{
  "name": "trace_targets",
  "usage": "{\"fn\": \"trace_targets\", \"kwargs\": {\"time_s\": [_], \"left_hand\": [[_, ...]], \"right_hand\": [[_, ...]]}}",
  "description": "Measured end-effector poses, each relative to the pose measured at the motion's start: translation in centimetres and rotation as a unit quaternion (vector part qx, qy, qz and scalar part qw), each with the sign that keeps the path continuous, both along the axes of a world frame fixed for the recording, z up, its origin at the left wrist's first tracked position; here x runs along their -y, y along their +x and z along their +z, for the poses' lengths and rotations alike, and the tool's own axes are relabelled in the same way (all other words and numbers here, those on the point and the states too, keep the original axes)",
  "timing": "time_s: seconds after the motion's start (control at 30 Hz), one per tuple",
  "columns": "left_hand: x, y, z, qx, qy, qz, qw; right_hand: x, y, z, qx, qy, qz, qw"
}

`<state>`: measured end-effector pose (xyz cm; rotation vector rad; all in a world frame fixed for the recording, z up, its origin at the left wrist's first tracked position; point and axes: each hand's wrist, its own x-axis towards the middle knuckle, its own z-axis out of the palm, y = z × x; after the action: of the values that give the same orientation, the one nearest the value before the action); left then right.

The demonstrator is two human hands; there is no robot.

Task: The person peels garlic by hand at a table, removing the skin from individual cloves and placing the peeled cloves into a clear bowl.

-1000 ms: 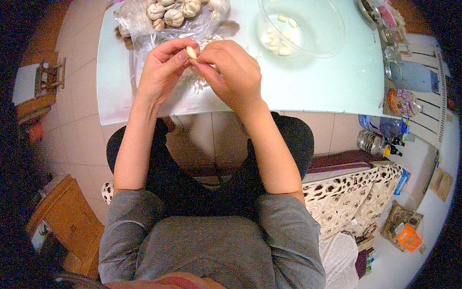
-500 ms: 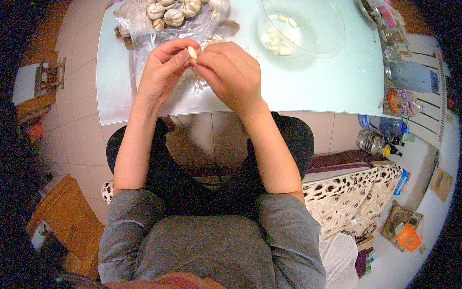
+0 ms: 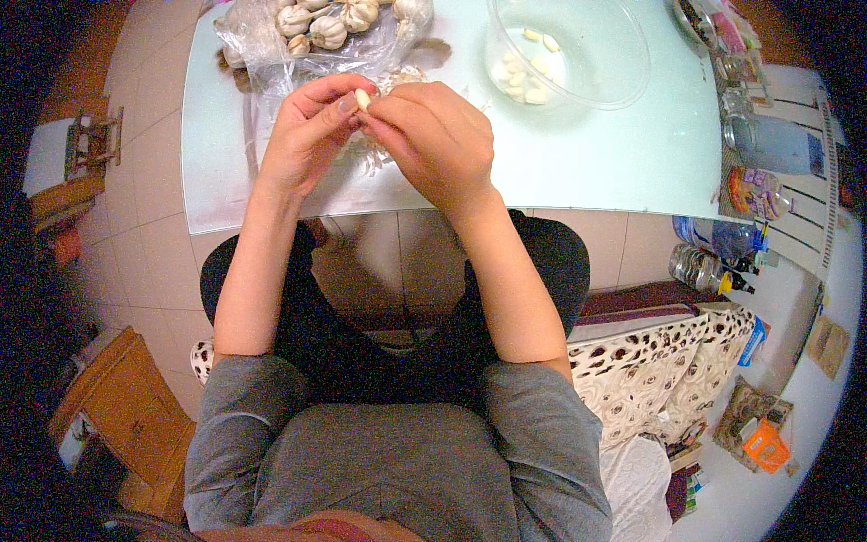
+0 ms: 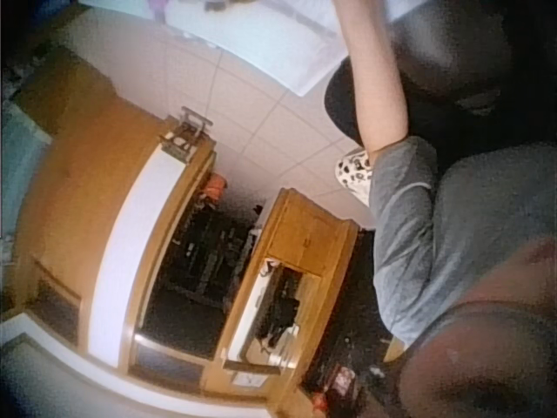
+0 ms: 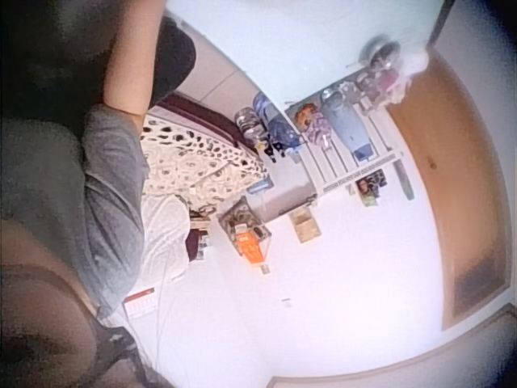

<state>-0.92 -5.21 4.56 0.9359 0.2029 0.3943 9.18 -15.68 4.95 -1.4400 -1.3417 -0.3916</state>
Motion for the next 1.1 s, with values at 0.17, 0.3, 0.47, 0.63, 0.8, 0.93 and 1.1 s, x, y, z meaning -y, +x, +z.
{"fn": "trace_targets", "kwargs": {"time_s": [0.17, 0.3, 0.47, 0.63, 0.8, 0.93, 1.1], "left_hand": [[0.14, 0.04, -0.09, 0.006, -0.015, 0.005, 1.0], [0.26, 0.11, -0.05, 0.0, -0.022, 0.019, 1.0], [0.16, 0.11, -0.14, -0.002, -0.013, 0.017, 1.0], [0.14, 0.12, -0.21, 0.001, -0.011, 0.011, 1.0], [0.13, 0.08, -0.1, -0.006, -0.019, 0.016, 1.0], [-0.15, 0.14, 0.28, -0.01, -0.013, 0.017, 1.0], [-0.11, 0.17, 0.31, -0.016, -0.003, 0.018, 1.0]], "right_hand": [[0.2, -0.24, 0.32, -0.02, 0.0, 0.0, 1.0], [-0.02, -0.32, 0.2, -0.019, -0.008, -0.023, 1.0], [-0.05, -0.23, 0.22, -0.006, 0.01, -0.019, 1.0], [-0.08, -0.23, 0.21, -0.013, 0.031, -0.011, 0.999], [-0.15, -0.33, 0.4, -0.032, 0.018, -0.012, 0.999], [-0.36, -0.17, 0.45, -0.03, 0.014, -0.005, 0.999], [-0.26, 0.01, 0.17, -0.032, 0.017, -0.008, 0.999]]}}
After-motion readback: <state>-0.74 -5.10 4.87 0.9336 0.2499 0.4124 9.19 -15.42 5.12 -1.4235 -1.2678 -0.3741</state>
